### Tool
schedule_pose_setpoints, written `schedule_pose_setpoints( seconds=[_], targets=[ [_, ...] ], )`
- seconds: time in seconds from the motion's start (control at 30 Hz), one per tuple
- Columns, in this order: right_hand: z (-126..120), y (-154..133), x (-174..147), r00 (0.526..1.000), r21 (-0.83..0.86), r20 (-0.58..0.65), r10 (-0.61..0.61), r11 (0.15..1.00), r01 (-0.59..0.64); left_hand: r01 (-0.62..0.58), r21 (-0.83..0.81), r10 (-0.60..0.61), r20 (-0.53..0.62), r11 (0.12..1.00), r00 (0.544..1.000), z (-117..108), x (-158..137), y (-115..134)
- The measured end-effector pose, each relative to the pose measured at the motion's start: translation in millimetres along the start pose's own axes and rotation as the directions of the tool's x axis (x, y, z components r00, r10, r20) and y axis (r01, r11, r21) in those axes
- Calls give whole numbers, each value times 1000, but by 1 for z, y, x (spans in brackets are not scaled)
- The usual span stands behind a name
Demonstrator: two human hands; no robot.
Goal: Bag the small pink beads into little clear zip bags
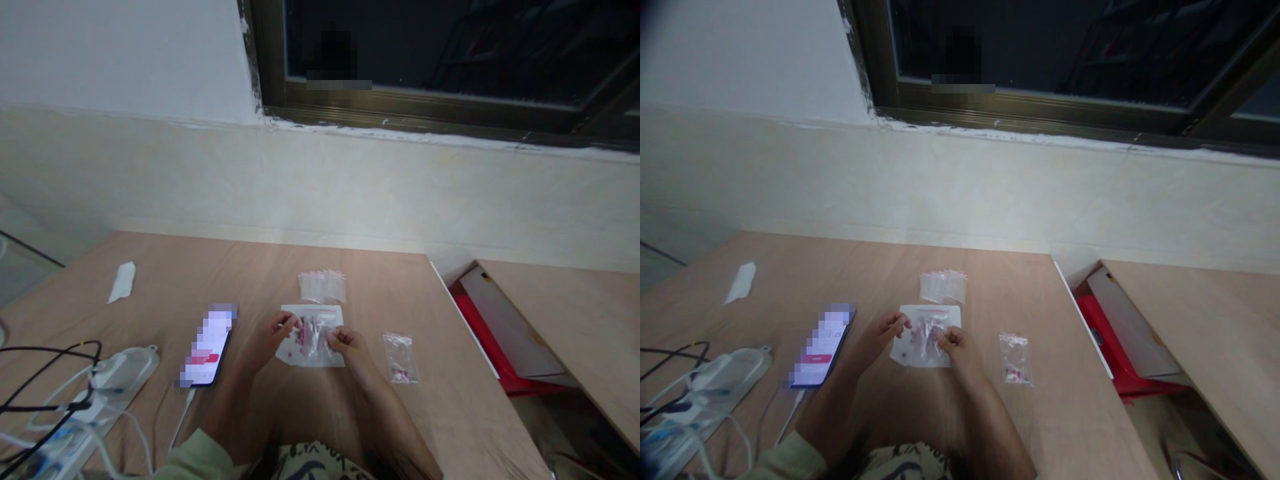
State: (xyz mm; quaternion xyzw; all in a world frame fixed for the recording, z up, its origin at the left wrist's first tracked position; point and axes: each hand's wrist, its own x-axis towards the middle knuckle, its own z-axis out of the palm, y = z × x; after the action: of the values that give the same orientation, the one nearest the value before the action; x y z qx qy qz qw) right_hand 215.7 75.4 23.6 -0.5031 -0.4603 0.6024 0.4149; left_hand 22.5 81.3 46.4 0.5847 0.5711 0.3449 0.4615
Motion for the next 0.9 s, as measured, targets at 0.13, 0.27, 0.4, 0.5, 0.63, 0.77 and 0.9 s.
schedule_pose_setpoints(
  seconds=[0.13, 0.27, 0.4, 0.5, 0.63, 0.77, 0.9],
  targets=[
    [-22, -10, 42, 954, -122, -298, -40, 993, 3, 52, 74, -47, -64, 996, 997, -4, -6, -3],
    [-34, -11, 95, 885, -380, -460, -68, 916, -127, 99, 64, -93, -92, 993, 991, -6, -16, -14],
    [-34, -4, 120, 850, -492, -519, -85, 843, -216, 127, -1, -127, -100, 992, 987, -7, -20, -29],
    [-36, -6, 112, 804, -582, -574, -155, 768, -268, 146, -61, -151, -90, 987, 984, -8, -19, -32],
    [-51, -7, 66, 761, -801, -545, -352, 488, -348, 143, -76, -150, -96, 987, 984, -10, -11, -26],
    [-67, 18, 3, 741, -835, -547, -389, 311, -453, 133, -42, -136, -89, 990, 987, -10, -2, -22],
    [-75, 49, -34, 778, -865, -480, -406, 368, -341, 113, -11, -113, -72, 994, 991, -6, -1, -19]
  ],
)
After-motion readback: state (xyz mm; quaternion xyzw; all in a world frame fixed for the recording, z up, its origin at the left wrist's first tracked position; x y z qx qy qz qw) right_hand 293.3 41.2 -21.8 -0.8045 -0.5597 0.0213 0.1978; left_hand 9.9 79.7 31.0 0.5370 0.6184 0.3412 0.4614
